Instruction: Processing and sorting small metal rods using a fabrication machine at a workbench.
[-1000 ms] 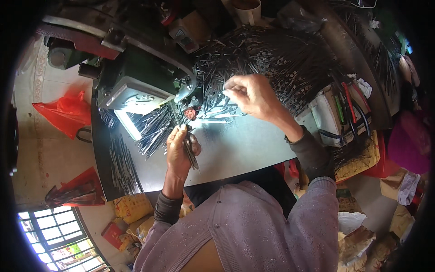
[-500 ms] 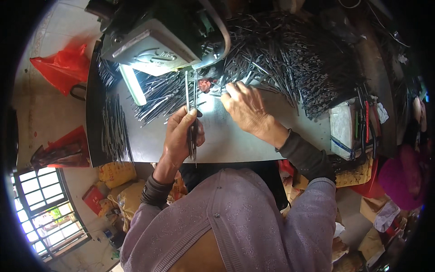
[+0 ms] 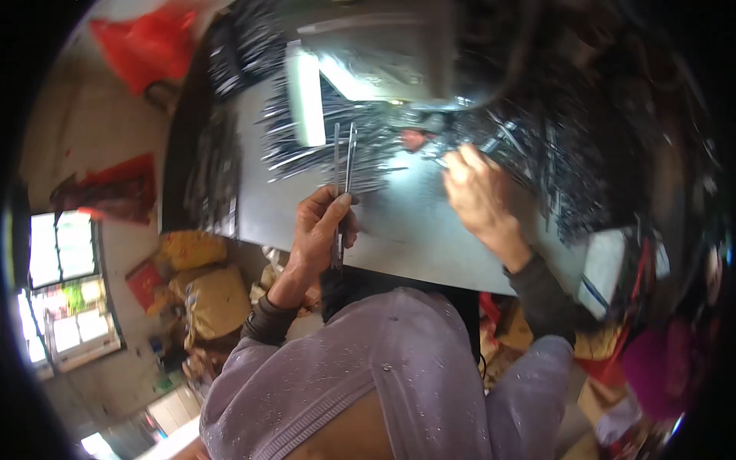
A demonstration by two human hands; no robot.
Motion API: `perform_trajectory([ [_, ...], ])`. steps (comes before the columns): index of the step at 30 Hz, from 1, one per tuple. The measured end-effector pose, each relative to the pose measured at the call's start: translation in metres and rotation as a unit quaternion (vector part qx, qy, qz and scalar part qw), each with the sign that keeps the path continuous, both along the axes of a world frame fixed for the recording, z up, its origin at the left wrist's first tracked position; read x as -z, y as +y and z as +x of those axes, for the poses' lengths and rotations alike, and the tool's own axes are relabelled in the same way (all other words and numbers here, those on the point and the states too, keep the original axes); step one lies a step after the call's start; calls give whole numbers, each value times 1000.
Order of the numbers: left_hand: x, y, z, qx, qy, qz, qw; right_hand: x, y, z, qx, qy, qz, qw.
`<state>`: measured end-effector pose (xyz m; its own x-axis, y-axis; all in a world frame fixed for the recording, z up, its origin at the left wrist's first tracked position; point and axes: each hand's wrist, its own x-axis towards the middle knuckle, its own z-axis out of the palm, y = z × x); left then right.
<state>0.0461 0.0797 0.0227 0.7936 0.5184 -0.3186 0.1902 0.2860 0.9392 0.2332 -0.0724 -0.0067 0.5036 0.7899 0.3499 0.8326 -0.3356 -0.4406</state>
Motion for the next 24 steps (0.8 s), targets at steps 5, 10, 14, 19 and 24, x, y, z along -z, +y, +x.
perform_trajectory([
  [5,-3,85,-47,-165,14,128,978,-5,-1,-1,-5,-2,37,999],
  [10,3,168,-89,-100,347,642,676,-4,-4,4,-8,6,75,997],
  [14,17,161,-107,-104,289,657,689,-10,-16,17,-11,110,148,983],
  [19,-2,98,-50,-69,95,655,747,-21,-40,40,93,431,372,817],
  [24,-13,57,-22,-24,69,600,796,-27,-45,41,18,537,401,742],
])
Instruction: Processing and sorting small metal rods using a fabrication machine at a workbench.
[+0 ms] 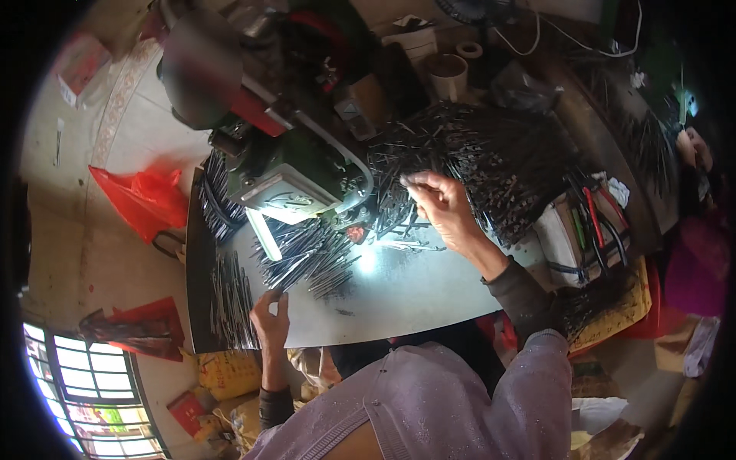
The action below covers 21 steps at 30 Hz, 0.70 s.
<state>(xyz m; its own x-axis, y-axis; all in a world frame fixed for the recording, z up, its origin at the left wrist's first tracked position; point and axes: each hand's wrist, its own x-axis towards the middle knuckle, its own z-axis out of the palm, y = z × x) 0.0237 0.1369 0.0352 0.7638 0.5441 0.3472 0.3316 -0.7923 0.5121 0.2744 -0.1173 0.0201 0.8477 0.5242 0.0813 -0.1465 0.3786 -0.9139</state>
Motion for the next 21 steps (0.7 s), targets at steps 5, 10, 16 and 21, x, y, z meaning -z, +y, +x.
perform_trajectory([
  [5,0,-20,9,25,13,-32,999,-40,13,7,56,-70,105,990],
  [10,0,-31,19,69,11,-29,997,-138,32,31,162,-326,120,924],
  [16,-3,-39,15,88,12,-24,996,-180,56,46,255,-491,98,827],
  [21,1,-39,18,103,9,-11,995,-185,58,51,306,-557,76,769],
])
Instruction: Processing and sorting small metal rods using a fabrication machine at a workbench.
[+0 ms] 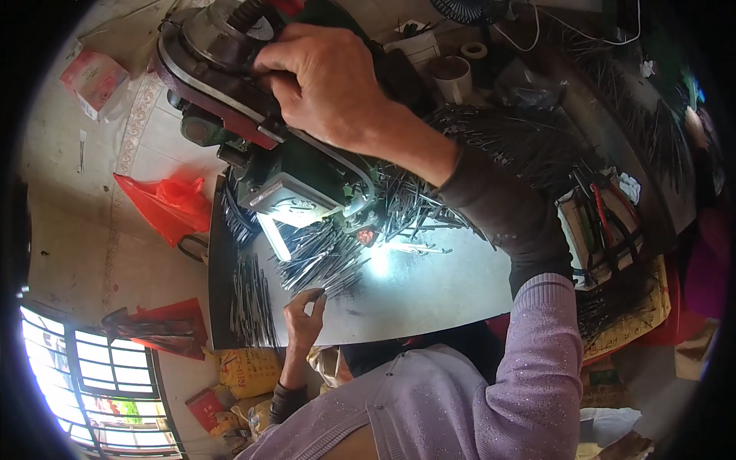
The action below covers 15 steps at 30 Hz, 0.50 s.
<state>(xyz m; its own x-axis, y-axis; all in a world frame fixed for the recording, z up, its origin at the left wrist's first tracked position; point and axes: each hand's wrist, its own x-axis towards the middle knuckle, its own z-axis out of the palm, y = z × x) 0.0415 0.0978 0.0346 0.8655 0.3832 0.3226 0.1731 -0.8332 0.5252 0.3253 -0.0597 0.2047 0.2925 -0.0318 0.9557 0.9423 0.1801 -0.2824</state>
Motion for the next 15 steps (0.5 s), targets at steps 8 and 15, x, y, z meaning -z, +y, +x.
perform_trajectory([
  [8,0,-8,1,17,10,24,1000,84,-64,16,-123,33,-602,789],
  [15,20,-22,3,3,57,60,997,137,-92,-40,-60,124,-617,775],
])
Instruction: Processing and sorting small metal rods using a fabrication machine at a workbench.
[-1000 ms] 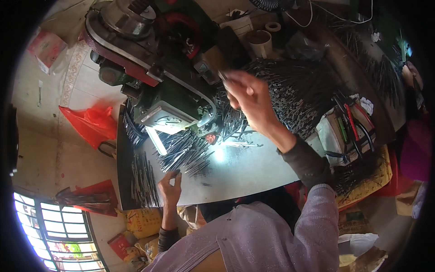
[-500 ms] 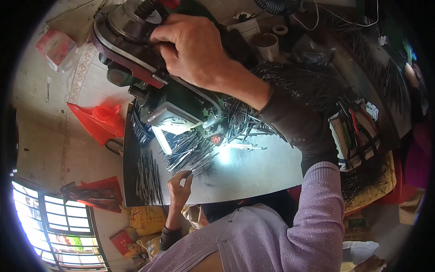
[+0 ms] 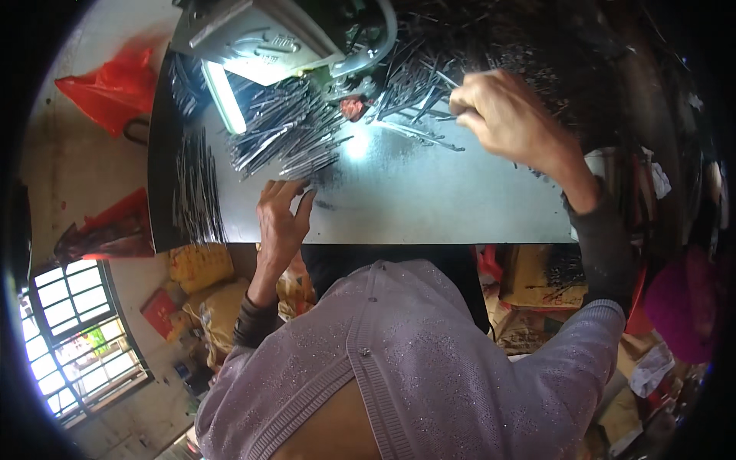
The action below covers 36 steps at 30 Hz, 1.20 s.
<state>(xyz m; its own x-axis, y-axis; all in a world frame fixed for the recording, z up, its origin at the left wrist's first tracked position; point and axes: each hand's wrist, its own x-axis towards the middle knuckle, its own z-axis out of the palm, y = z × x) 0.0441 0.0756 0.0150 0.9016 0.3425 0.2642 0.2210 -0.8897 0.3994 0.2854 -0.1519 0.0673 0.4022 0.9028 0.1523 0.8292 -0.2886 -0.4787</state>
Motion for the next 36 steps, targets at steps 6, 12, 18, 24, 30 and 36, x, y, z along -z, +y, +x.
perform_trajectory([
  [6,11,7,7,-31,15,-28,999,16,23,-34,-34,124,41,991],
  [12,19,10,20,-40,6,-49,998,48,56,-72,-10,286,91,954],
  [18,22,9,17,-3,-36,-31,999,60,70,-91,76,368,97,921],
  [24,-3,16,43,-16,-29,-283,959,57,92,-100,132,467,130,864],
  [30,8,33,86,0,-53,-239,970,58,117,-89,164,432,197,865],
  [36,14,30,87,19,-87,-231,969,61,120,-79,181,414,212,866],
])
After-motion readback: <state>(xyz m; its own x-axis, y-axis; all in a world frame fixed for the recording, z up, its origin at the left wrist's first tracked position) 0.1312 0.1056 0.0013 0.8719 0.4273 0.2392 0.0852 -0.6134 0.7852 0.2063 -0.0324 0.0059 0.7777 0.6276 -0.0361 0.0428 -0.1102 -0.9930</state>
